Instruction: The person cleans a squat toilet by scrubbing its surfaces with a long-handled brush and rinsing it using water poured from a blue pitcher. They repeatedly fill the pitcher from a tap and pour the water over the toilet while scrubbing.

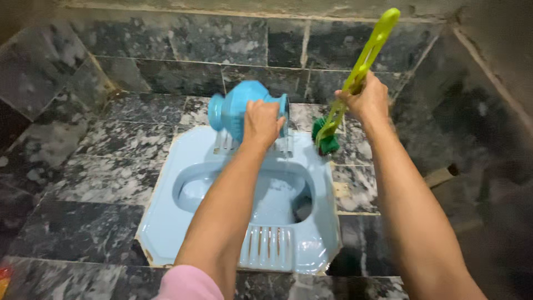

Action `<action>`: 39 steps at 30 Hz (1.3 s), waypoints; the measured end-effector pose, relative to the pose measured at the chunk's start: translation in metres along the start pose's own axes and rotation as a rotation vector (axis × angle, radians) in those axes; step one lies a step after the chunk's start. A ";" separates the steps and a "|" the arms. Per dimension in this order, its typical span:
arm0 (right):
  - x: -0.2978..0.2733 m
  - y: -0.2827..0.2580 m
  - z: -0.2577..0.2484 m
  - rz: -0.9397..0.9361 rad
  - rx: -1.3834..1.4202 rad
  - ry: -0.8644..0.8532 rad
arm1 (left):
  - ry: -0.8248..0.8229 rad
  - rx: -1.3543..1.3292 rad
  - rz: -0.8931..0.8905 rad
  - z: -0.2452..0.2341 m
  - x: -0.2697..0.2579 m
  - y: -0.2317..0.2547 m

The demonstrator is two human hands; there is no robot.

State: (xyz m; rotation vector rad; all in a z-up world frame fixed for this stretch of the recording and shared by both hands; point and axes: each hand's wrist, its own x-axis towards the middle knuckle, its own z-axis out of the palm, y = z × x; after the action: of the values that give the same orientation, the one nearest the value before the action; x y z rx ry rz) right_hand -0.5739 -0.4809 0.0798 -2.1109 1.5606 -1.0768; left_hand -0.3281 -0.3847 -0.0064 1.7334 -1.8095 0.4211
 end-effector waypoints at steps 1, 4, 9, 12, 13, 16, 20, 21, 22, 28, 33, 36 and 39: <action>0.000 0.011 -0.006 0.008 0.011 0.020 | 0.033 -0.064 -0.069 0.002 -0.004 0.006; 0.012 0.051 -0.022 0.034 0.014 0.091 | 0.105 -0.185 -0.277 0.018 -0.011 0.024; 0.065 0.113 -0.050 0.002 -0.021 0.168 | 0.179 -0.404 -0.672 0.084 -0.025 0.056; 0.100 0.136 -0.059 0.067 -0.096 0.191 | 0.107 -0.668 -0.737 0.134 -0.039 0.082; 0.112 0.142 -0.061 0.087 -0.101 0.206 | 0.115 -0.773 -0.736 0.148 -0.041 0.094; 0.148 0.170 -0.058 0.045 -0.111 0.268 | 0.044 -0.711 -0.758 0.177 -0.026 0.125; 0.193 0.217 -0.046 0.029 0.010 0.313 | -0.148 -0.584 -0.720 0.157 -0.003 0.134; 0.202 0.225 -0.045 0.097 0.072 0.301 | -0.262 -0.572 -0.726 0.144 0.002 0.129; 0.209 0.230 -0.044 0.107 -0.030 0.321 | -0.299 -0.532 -0.679 0.131 0.005 0.126; 0.238 0.223 -0.029 0.257 -0.167 0.331 | -0.419 -0.443 -0.560 0.085 0.016 0.133; 0.252 0.228 -0.020 0.433 -0.369 0.368 | -0.453 -0.446 -0.549 0.081 0.022 0.131; 0.277 0.258 -0.015 0.350 -0.445 0.648 | -0.458 -0.460 -0.534 0.081 0.018 0.124; 0.301 0.287 0.001 0.486 -0.141 0.545 | -0.450 -0.420 -0.557 0.080 0.012 0.122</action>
State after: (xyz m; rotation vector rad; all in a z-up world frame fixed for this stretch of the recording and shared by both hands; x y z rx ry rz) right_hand -0.7315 -0.8600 0.0150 -1.4342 2.2976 -1.4505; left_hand -0.4631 -0.4305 -0.0404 2.0048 -1.4436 -0.5754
